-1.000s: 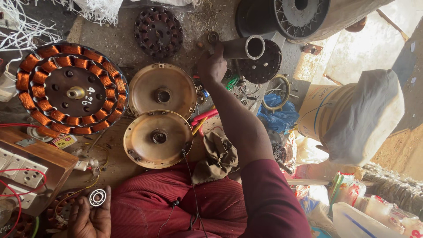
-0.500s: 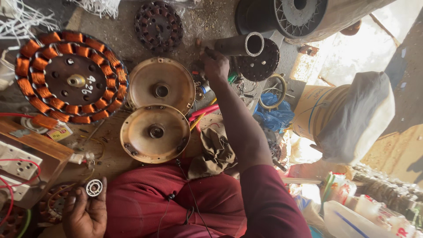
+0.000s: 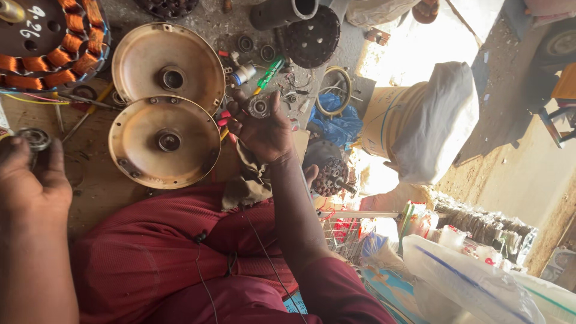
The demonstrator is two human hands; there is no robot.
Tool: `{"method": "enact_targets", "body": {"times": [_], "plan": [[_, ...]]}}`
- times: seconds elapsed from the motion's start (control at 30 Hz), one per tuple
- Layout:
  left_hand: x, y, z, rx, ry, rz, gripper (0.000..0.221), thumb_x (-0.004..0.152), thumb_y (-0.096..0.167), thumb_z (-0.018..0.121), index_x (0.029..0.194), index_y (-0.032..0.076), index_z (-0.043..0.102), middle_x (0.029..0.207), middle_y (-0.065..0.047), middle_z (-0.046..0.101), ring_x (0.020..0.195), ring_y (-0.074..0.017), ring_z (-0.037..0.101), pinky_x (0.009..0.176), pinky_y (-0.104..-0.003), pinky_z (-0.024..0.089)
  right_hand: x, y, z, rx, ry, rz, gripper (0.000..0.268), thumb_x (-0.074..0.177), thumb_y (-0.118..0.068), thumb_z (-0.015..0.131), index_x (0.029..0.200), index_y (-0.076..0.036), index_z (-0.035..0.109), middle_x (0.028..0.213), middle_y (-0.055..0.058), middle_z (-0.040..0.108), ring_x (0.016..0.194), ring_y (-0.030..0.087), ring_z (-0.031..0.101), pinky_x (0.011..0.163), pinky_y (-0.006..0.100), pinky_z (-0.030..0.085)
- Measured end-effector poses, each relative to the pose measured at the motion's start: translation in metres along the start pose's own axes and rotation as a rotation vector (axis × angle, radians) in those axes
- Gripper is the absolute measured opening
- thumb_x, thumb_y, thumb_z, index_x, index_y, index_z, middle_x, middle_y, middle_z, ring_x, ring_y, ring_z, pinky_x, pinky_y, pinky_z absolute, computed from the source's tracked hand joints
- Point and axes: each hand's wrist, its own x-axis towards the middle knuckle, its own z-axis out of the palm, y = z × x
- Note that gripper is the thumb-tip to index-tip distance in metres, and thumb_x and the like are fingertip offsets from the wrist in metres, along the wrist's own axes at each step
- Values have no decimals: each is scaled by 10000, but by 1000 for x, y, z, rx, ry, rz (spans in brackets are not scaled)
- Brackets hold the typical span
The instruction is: The person cleans a fan housing with a cloth, then uses a screwdriver to adjust wires on a fan stator. They place a bearing into the housing and use a hammer to tap it into place.
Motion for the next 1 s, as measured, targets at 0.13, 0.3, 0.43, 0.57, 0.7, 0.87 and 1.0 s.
{"method": "enact_targets", "body": {"times": [0.13,0.3,0.43,0.57,0.7,0.87,1.0], "plan": [[54,-14,1,-261,-35,25,266,1078,85,691,1317,-7,617,1345,-127,655,1249,-259,615,1200,-457,521,-34,8,-5,-6,-42,-6,365,1032,-313,683,1328,-105,635,1420,53,622,1303,226,567,1042,400,472],[-42,-33,44,162,33,81,337,1080,152,729,1387,95,601,1345,-41,609,1192,-135,650,1045,-342,635,-67,1,-8,-345,287,-176,338,1078,-295,657,1302,-45,614,1307,85,616,1238,230,557,1093,498,466],[-155,-105,90,518,-285,117,206,993,136,717,1184,82,663,1031,21,679,928,-75,653,774,-246,559,-85,-3,-5,-521,476,-260,427,1069,-329,651,1326,8,600,1279,114,624,1163,247,560,1031,499,455],[-194,-192,121,1651,-672,573,885,668,570,874,1257,-48,641,1062,-210,708,932,-303,706,801,-384,575,-107,-6,1,-443,589,-328,513,1014,-399,626,1299,26,588,1242,113,645,1157,225,606,959,490,510],[-197,-222,124,2003,-899,147,329,1009,387,754,1109,74,741,1031,-138,797,985,-251,745,916,-360,564,-133,-10,-1,-661,784,-285,448,1002,-332,644,1274,22,628,1230,124,648,1122,219,605,924,439,530],[-219,-205,142,611,-945,-37,508,989,203,714,1407,75,454,1136,-45,689,1035,-108,661,907,-288,548,-151,24,-28,-1298,843,-32,502,859,-83,612,1356,-35,566,1149,127,717,1002,244,726,850,362,580],[-253,-195,171,620,-760,82,229,1098,206,585,1206,38,697,1060,-38,707,933,-86,638,829,-283,532,-153,62,-48,-642,562,32,328,989,-93,582,1308,-16,600,1148,133,692,997,242,698,830,387,570]]}}
